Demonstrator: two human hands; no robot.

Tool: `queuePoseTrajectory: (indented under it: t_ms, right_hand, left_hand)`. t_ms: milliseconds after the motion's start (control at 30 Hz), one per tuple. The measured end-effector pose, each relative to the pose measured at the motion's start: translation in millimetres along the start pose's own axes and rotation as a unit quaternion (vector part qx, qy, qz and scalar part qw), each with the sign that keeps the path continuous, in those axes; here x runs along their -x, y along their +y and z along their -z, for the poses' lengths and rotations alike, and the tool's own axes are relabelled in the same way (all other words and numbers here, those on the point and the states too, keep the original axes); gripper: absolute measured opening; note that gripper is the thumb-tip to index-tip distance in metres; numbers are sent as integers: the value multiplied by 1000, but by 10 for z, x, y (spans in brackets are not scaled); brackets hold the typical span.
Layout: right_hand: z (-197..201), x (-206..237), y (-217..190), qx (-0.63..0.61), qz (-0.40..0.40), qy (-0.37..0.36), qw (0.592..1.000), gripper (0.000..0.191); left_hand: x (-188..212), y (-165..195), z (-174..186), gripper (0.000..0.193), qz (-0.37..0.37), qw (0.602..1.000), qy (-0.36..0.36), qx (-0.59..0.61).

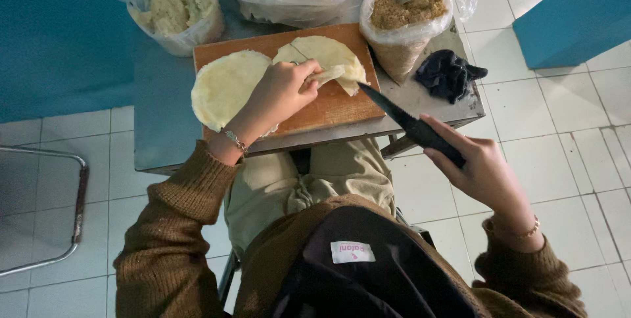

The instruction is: The person sits at a small metal table and uses a knife to cut round flat dough sheets on a wooden board into triangular pieces, setting cut pieces aside. They then fold and stack the cut pieces and cover a stack with a clear plastic sheet.

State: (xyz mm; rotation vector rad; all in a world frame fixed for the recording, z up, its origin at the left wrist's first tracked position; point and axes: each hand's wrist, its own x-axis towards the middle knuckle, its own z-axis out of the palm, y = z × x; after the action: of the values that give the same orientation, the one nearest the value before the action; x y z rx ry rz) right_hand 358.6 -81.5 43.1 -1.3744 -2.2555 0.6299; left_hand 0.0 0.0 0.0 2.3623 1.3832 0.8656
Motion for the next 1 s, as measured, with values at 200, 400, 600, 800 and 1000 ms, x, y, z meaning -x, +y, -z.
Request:
queuePoseTrajectory:
  t_ms: [200,400,600,800,1000]
  right_hand:
    - [135,-81,-231,11,59,22,998,49]
    - [575,-94,-310,150,-22,-135,979,57]
    - [-19,-824,-346,77,124,-3,989,51]
    - [-543,-1193,-409,5,193,38,980,47]
    - [-516,-1158,-386,16,174,26,984,48]
  left_hand:
    - [188,144,-347,14,-88,984,-48,-147]
    - [396,189,-192,27,-142,986,28,-85]
    - [219,-128,138,37,-102,973,69,-196]
    - [363,-194,27,38,-34,998,-28,-46]
    - [354,-211,-24,47,-12,990,-64,-121]
